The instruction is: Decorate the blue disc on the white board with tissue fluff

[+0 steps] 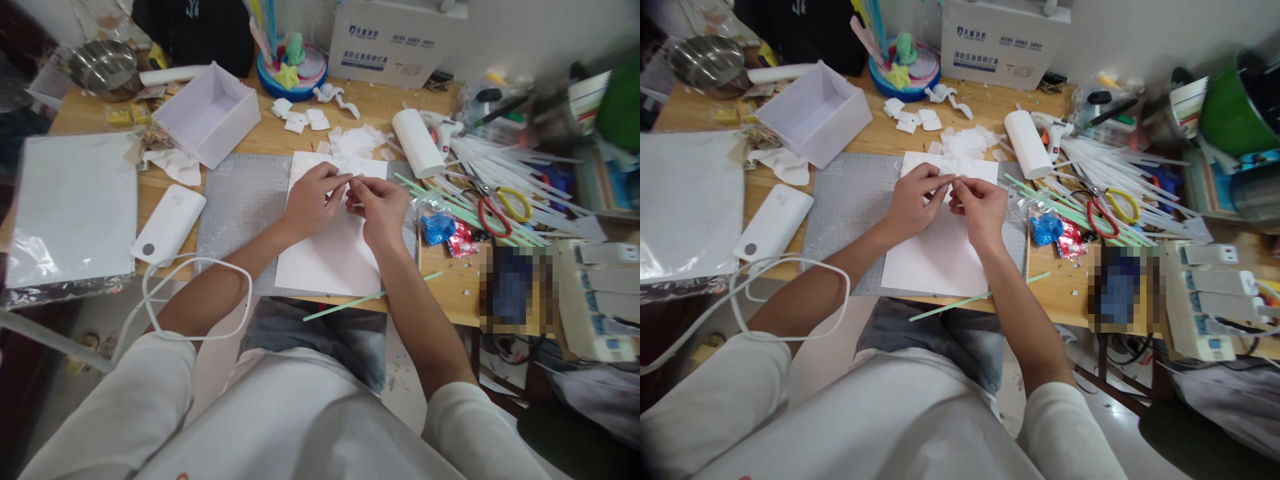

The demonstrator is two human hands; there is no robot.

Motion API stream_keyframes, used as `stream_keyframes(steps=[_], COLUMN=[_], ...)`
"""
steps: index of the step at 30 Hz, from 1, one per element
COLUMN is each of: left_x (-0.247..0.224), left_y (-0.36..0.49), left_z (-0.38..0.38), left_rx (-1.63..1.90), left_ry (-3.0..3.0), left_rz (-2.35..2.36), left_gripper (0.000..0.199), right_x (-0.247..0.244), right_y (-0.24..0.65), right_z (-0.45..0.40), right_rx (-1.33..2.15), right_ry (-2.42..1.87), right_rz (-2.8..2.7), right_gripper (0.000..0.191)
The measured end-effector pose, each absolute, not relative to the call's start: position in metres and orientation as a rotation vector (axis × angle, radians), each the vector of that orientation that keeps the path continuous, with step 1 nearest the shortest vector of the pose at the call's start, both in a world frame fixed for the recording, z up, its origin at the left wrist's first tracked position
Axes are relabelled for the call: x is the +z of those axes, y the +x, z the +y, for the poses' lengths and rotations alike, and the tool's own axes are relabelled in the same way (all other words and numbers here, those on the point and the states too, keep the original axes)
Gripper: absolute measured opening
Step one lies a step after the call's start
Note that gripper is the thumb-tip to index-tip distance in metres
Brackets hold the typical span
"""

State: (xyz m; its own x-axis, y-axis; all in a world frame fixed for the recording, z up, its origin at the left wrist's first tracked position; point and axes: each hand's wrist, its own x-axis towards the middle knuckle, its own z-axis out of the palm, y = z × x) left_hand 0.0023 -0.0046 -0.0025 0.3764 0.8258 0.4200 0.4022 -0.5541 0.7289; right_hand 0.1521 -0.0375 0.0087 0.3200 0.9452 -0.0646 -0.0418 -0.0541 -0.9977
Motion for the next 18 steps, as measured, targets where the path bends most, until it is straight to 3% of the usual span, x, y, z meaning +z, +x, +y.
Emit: stream_keyframes(steps=[18], left_x=[-0.005], left_y=[0.002], left_z=[-0.005], left_rx=[1.065], left_ry=[2.196], left_rz=[1.024], left_gripper=[0.03], right_x=[0.02], right_y=[0.146], right_z=[-0.04], right_rx=[1.08], right_ry=[-1.328], right_rz=[-0.784], right_gripper=[0.016])
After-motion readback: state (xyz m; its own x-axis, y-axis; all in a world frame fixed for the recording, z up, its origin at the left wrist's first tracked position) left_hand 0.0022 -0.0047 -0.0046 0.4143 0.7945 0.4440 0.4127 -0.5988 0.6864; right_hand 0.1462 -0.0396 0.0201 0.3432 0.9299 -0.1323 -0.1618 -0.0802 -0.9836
